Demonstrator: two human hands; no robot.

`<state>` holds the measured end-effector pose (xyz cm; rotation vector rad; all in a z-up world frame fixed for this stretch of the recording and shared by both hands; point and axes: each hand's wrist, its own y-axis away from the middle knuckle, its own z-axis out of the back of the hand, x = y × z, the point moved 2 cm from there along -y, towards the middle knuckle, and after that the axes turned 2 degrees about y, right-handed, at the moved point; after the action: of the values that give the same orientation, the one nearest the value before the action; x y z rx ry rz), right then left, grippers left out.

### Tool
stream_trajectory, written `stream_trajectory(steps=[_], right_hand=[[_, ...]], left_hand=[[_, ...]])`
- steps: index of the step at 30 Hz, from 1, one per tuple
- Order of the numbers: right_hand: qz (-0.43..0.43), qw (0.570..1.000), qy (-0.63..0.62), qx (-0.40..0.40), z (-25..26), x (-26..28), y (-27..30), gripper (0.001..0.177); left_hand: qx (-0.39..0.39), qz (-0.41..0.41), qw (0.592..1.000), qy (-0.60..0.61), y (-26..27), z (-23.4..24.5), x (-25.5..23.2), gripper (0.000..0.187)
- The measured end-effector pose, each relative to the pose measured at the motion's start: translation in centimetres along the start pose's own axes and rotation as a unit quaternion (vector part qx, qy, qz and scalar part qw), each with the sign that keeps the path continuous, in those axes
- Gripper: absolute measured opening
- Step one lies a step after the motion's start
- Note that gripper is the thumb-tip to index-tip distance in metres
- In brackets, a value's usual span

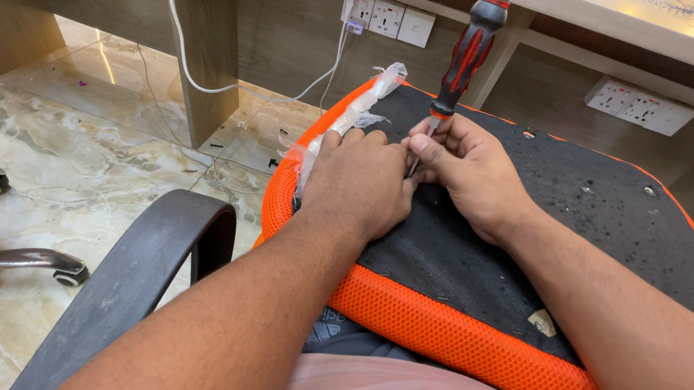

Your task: The person uses a screwdriver to remove multiple screws from the underside of an orange and black office chair seat. The screws and washers are placed on the seat surface as they are removed.

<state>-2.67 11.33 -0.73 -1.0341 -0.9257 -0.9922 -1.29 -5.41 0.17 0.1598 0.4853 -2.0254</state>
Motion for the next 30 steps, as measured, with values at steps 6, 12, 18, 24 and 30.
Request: stream_trajectory(steps=[6, 12, 18, 24, 30], right_hand=[[-0.054, 0.998, -0.033, 0.028, 0.21, 0.55, 0.11, 0.031], [-0.055, 0.998, -0.008, -0.019, 0.27, 0.27, -0.24, 0.025], [-0.048, 0.998, -0.028, -0.003, 0.40, -0.05, -0.43, 0.024], [-0.060, 0.994, -0.093, 0.023, 0.46, -0.11, -0.28, 0.027], [-0.042, 0.999, -0.031, -0.015, 0.51, -0.42, -0.55, 0.024]], left_hand=[[0.013, 0.003, 1.000, -0.004, 0.26, 0.31, -0.23, 0.028], [0.010, 0.004, 1.000, -0.015, 0.19, 0.18, -0.28, 0.031], [-0.006, 0.003, 0.999, -0.031, 0.00, -0.03, -0.26, 0.032], [-0.028, 0.025, 0.998, -0.043, 0.02, -0.20, -0.26, 0.032], [-0.003, 0.019, 0.999, -0.042, -0.02, -0.36, -0.09, 0.029]])
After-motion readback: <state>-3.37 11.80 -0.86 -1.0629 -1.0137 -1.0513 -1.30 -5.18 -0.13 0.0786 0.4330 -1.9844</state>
